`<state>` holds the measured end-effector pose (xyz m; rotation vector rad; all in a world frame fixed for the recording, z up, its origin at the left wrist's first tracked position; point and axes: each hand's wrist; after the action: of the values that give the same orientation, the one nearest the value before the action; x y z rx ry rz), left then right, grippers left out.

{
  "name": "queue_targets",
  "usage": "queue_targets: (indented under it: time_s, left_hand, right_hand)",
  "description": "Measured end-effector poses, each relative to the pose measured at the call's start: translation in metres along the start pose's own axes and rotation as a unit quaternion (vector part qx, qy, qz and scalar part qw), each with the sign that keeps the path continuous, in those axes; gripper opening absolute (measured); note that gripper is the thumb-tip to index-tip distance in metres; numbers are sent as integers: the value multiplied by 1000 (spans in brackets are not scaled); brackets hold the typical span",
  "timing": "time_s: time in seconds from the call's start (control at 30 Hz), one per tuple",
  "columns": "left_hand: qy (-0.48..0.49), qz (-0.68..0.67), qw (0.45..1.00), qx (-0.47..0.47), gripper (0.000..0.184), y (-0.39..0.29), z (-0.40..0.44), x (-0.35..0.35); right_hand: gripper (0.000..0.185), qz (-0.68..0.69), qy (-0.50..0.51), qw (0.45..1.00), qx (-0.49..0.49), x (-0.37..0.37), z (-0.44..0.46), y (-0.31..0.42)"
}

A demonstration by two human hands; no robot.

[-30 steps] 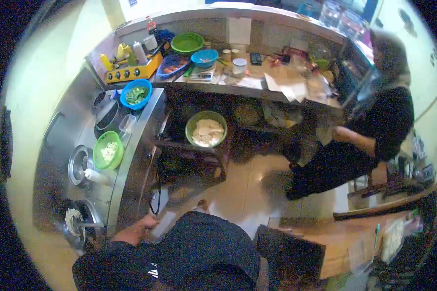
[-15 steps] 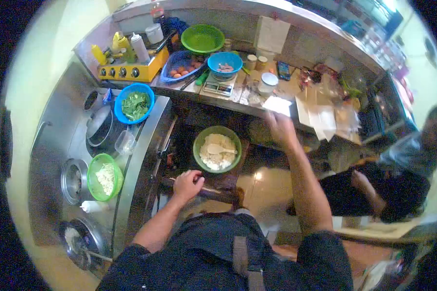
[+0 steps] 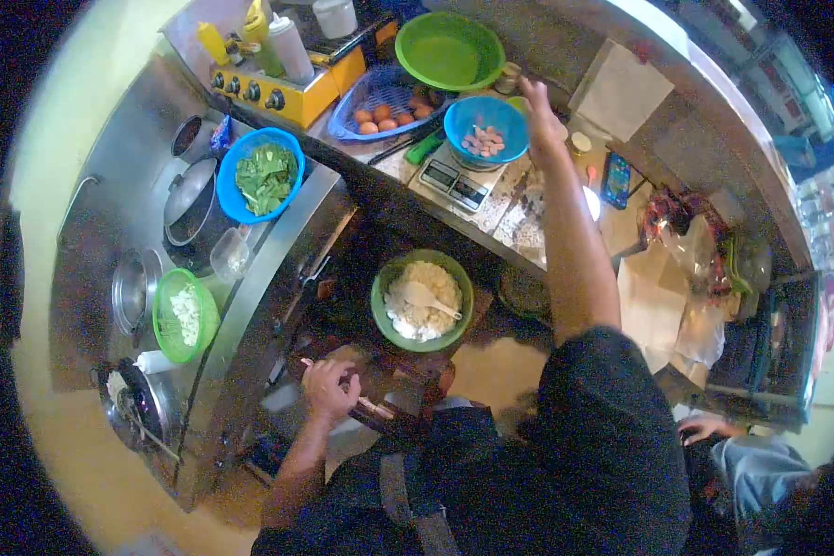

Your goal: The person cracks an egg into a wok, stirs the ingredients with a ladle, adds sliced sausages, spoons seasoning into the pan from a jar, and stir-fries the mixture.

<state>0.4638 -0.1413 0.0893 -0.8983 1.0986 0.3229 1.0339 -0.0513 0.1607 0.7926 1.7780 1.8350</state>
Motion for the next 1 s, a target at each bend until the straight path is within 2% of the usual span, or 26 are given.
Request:
queue_targets:
  time_s: [0.07,0.13,0.2,0.3,0.33,0.4,0.47,0.53,0.63,0.73,0.77,0.83,0.87,0.9,0.93,0.97,1.0]
  left_hand:
    - [5,7,1000,4,21,-2,3,-4]
    - [7,12,1000,5,21,-1,6,-5]
    - [12,16,1000,3,21,-1,6,-4]
    - [6,20,1000,1,23,2,5,-1]
    - [14,28,999,-4,23,4,2,-3]
    - [20,33,999,-6,24,3,3,-2]
    - [30,31,999,-8,23,4,-1,-2]
    - [35,29,999,-9,22,5,-1,-3]
    - [-16,17,1000,20,21,7,-4,0]
    - [-7,2,1000,15,21,11,-7,-3]
    - [31,13,999,-1,24,12,-8,-3]
    - [27,-31,999,23,27,15,-11,2]
    - [17,-44,999,19,29,21,-16,1]
    - [32,-122,992,7,29,29,-21,7]
    - [34,-198,980,-5,30,37,-21,10]
    - [-9,-327,944,-34,35,42,-21,10]
    - [-18,-519,844,-131,41,48,-24,0]
  right_hand:
    - [67,-212,-89,971,-65,-4,-66,19]
    - [69,59,-136,989,8,-21,-111,-19]
    - [74,65,-162,975,134,-20,-160,-47]
    - [78,51,-150,947,279,8,-204,-74]
    - [83,39,-132,956,259,13,-203,-84]
    - [90,48,-157,956,243,19,-177,-81]
    - [95,52,-235,939,247,17,-126,-87]
    - [94,59,-256,943,205,29,-90,-65]
    - [79,9,-202,945,255,12,-30,-85]
    - [52,-79,-181,963,184,35,-41,-70]
    - [49,-121,-173,963,168,40,-42,-69]
    - [43,-292,-152,932,151,38,-44,-77]
    - [40,-388,-139,898,155,30,-48,-79]
    - [37,-445,-125,872,160,26,-55,-79]
    - [35,-397,-111,899,150,28,-70,-75]
    - [35,-246,-60,964,78,37,-91,-90]
    - [36,-74,13,997,30,47,-112,-104]
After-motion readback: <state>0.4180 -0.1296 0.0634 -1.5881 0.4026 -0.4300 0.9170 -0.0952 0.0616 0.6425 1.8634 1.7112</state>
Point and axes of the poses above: each hand's wrist, its own z-axis towards the middle knuckle, its own x-axis out of the palm, y = z × x, and after that the axes turned 6 degrees about -y, right-handed
